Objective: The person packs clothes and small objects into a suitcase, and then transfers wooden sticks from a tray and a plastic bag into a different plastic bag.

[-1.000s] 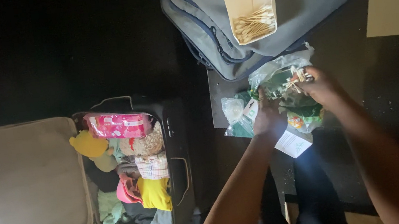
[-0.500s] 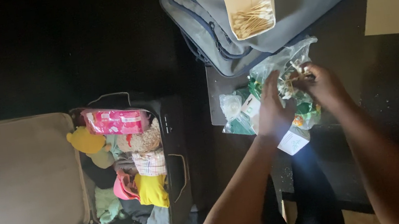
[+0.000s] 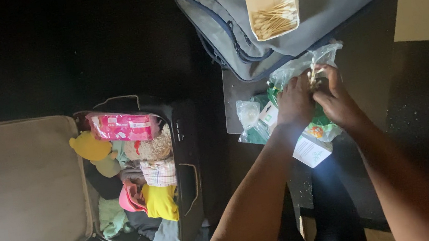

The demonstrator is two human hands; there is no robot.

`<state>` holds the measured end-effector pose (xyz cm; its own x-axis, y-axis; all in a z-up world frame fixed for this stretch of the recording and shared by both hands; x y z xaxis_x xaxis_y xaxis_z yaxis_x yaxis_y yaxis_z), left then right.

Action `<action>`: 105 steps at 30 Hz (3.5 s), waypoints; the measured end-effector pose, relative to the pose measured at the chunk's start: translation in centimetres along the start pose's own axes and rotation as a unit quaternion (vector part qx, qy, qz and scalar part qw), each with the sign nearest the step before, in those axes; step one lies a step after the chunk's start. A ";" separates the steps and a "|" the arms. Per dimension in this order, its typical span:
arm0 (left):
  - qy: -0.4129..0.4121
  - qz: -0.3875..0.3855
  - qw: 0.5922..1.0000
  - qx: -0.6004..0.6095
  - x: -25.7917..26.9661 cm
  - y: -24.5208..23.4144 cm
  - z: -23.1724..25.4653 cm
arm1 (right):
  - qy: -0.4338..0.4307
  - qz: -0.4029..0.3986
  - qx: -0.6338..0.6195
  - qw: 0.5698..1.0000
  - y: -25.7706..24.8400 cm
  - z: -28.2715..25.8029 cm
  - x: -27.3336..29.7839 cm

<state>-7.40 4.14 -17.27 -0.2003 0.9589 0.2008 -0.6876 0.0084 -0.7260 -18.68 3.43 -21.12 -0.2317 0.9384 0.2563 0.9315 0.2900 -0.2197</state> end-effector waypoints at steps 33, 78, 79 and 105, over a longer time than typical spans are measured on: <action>-0.043 0.178 0.965 0.187 0.2 -4.6 -2.0 | -0.010 0.100 0.236 0.967 -0.5 0.1 1.7; -0.184 -0.363 0.552 0.728 42.1 -36.7 33.0 | 0.032 -0.111 -0.235 0.965 -6.4 -54.9 39.4; -0.195 -0.355 0.559 0.723 42.8 -37.6 33.2 | -0.022 -0.078 -0.134 0.988 -7.1 -55.0 40.2; -0.139 -0.365 0.502 0.772 49.4 -44.2 31.8 | 0.083 -0.110 -0.349 0.927 -3.3 -57.8 46.9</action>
<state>-9.07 42.12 45.61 0.5563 0.7819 0.2815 -0.3264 -0.1059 0.9393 -16.44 35.59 46.05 -0.4456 0.8123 0.3763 0.8345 0.2248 0.5030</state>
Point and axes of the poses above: each hand's wrist, its own x-axis away from the middle knuckle, its own y-axis out of the palm, z = x × y, the point moved 10 cm from there along -x, towards the middle knuckle, and after that the axes turned 11 degrees about z, right-handed, at the moved point
